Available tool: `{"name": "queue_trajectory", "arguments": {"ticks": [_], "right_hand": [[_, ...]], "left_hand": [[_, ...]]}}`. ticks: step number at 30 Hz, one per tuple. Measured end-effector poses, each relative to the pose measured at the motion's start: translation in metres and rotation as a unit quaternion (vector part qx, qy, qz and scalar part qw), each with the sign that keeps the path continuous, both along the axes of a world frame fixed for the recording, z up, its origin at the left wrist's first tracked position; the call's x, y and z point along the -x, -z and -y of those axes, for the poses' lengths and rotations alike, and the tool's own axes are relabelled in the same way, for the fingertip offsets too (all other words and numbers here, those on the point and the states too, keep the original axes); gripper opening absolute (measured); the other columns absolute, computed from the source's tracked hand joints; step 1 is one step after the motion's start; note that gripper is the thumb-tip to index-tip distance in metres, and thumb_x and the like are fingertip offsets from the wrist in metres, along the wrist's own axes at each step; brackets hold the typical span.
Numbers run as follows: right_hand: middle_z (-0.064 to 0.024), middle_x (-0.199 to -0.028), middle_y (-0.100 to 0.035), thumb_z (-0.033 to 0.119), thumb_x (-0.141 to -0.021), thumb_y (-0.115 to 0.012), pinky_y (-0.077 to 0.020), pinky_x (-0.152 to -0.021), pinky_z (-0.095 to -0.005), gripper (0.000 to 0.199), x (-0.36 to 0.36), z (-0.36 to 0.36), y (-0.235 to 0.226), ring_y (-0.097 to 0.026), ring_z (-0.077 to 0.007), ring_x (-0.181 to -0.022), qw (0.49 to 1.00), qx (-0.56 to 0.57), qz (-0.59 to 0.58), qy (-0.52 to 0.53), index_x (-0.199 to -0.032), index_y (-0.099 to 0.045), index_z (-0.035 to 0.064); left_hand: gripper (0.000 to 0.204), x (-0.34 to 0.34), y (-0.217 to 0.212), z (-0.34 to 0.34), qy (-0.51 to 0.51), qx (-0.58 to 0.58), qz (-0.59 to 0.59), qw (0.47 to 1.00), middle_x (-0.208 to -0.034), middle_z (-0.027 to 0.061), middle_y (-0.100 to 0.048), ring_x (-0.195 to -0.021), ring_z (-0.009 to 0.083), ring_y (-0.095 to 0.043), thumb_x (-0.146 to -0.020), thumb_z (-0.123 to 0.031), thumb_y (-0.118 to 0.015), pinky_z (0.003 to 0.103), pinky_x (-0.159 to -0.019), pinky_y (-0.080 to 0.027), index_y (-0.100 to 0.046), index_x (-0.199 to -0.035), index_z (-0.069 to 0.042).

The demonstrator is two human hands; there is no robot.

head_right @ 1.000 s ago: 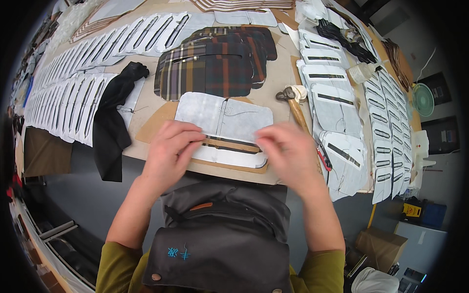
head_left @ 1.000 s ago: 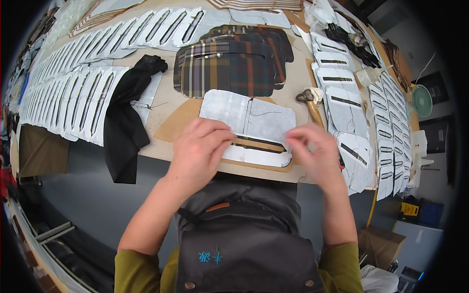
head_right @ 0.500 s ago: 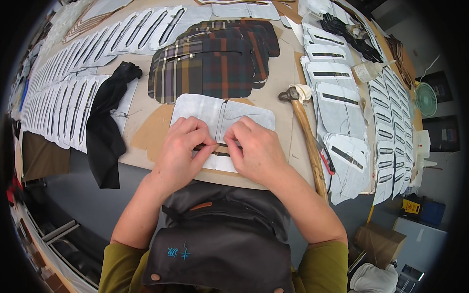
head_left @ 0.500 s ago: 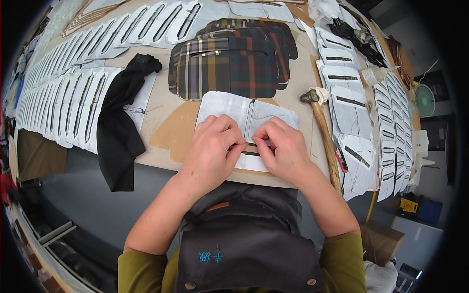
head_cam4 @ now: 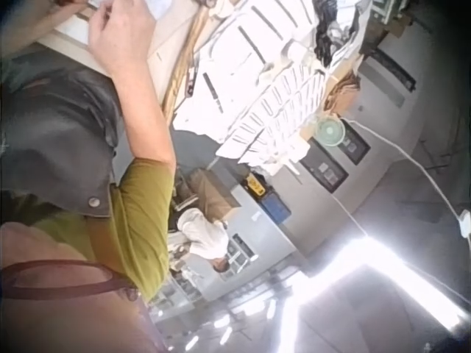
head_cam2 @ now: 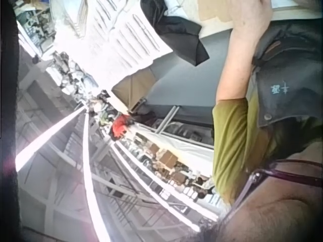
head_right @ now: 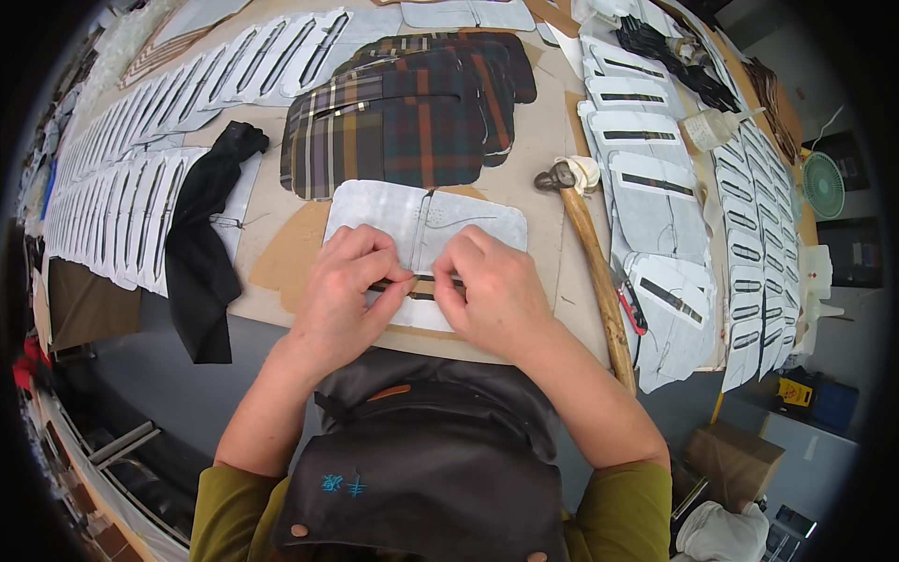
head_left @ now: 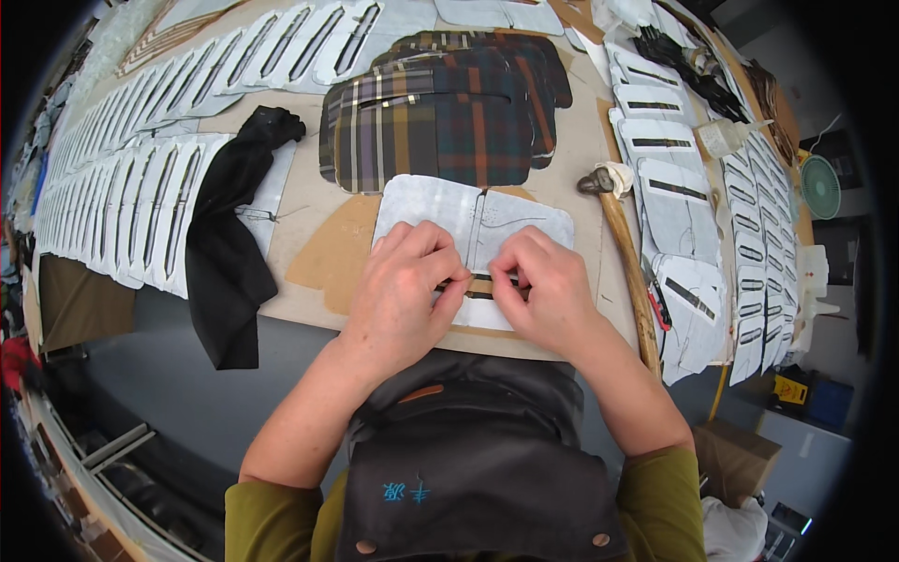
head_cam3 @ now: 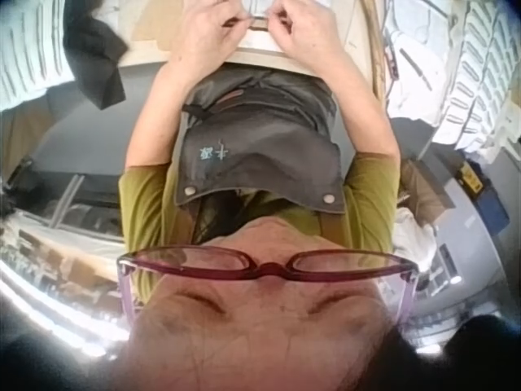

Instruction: The recorder is assembling leather pockets by folding material over a zipper and hammering edges flat.

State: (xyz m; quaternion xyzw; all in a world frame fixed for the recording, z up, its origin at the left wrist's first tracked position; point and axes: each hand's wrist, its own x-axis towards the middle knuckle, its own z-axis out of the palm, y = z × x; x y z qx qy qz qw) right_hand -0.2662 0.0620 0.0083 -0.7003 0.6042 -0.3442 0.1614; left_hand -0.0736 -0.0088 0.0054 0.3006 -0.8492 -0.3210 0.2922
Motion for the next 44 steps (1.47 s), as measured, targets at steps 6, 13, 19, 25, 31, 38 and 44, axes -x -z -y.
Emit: {"name": "queue_trajectory", "arguments": {"ticks": [6, 13, 19, 25, 31, 38, 44], "right_hand": [[-0.0074, -0.083, -0.061, -0.001, -0.08, -0.074, -0.0485, -0.057, -0.0306, 0.014, 0.009, 0.002, 0.002, -0.062, -0.0188, -0.063, 0.995, -0.044, 0.094, 0.015, -0.087, -0.062, 0.0041], [-0.0074, -0.08, -0.06, -0.003, -0.079, -0.074, -0.046, -0.057, -0.0295, 0.012, 0.008, -0.004, -0.003, -0.058, -0.016, -0.061, 0.997, -0.031, 0.072, 0.016, -0.084, -0.064, 0.0024], [-0.0067, -0.08, -0.06, -0.004, -0.078, -0.075, -0.0447, -0.057, -0.0283, 0.014, 0.007, -0.008, -0.001, -0.054, -0.0148, -0.061, 0.996, -0.032, 0.079, 0.008, -0.083, -0.063, 0.0018], [-0.0057, -0.081, -0.06, -0.005, -0.078, -0.074, -0.0435, -0.058, -0.0272, 0.014, 0.007, -0.004, 0.006, -0.052, -0.0134, -0.062, 0.994, -0.02, 0.107, 0.003, -0.083, -0.063, 0.0014], [-0.0078, -0.087, -0.062, -0.006, -0.077, -0.074, -0.0456, -0.06, -0.027, 0.014, 0.01, -0.006, 0.008, -0.056, -0.015, -0.068, 0.987, -0.036, 0.159, 0.004, -0.087, -0.068, 0.0012], [-0.011, -0.112, -0.068, 0.01, -0.063, -0.087, -0.0494, -0.093, -0.0417, 0.043, 0.012, -0.043, -0.021, -0.059, -0.0321, -0.108, 0.998, -0.016, -0.003, -0.066, -0.103, -0.071, 0.0017], [-0.0112, -0.122, -0.067, 0.015, -0.057, -0.09, -0.0441, -0.103, -0.0465, 0.059, 0.02, -0.065, -0.02, -0.056, -0.0346, -0.117, 0.994, -0.047, -0.047, -0.084, -0.112, -0.071, 0.0036]], "left_hand": [[0.014, 0.0, 0.005, 0.005, -0.001, 0.016, -0.011, 1.0, -0.092, 0.0065, -0.059, -0.088, 0.0285, -0.056, -0.076, -0.003, -0.079, 0.04, -0.077, -0.046, -0.067, -0.084, -0.004], [0.021, 0.022, 0.009, -0.006, -0.078, 0.119, 0.077, 0.987, -0.09, 0.0107, -0.058, -0.09, 0.033, -0.057, -0.077, -0.016, -0.077, 0.046, -0.078, -0.043, -0.059, -0.085, -0.009], [0.019, 0.025, 0.005, -0.016, -0.086, 0.12, 0.101, 0.984, -0.095, 0.008, -0.058, -0.094, 0.028, -0.056, -0.083, -0.019, -0.073, 0.043, -0.08, -0.041, -0.064, -0.096, -0.009], [0.018, 0.018, 0.008, -0.009, -0.086, 0.104, 0.083, 0.987, -0.093, 0.0076, -0.058, -0.094, 0.0277, -0.056, -0.085, -0.017, -0.072, 0.042, -0.08, -0.042, -0.065, -0.099, -0.008], [0.03, -0.035, 0.013, -0.01, -0.073, 0.099, 0.015, 0.992, -0.106, 0.006, -0.064, -0.102, 0.0283, -0.057, -0.085, -0.018, -0.075, 0.043, -0.09, -0.046, -0.067, -0.112, -0.007], [0.039, -0.083, -0.001, -0.039, 0.024, 0.095, 0.05, 0.994, -0.125, 0.0041, -0.064, -0.112, 0.0273, -0.056, -0.084, -0.015, -0.076, 0.041, -0.099, -0.044, -0.068, -0.122, -0.01], [0.031, -0.092, 0.006, -0.028, 0.087, -0.059, -0.022, 0.994, -0.12, 0.0032, -0.067, -0.113, 0.0268, -0.057, -0.084, -0.005, -0.075, 0.039, -0.099, -0.044, -0.073, -0.114, -0.014]]}}
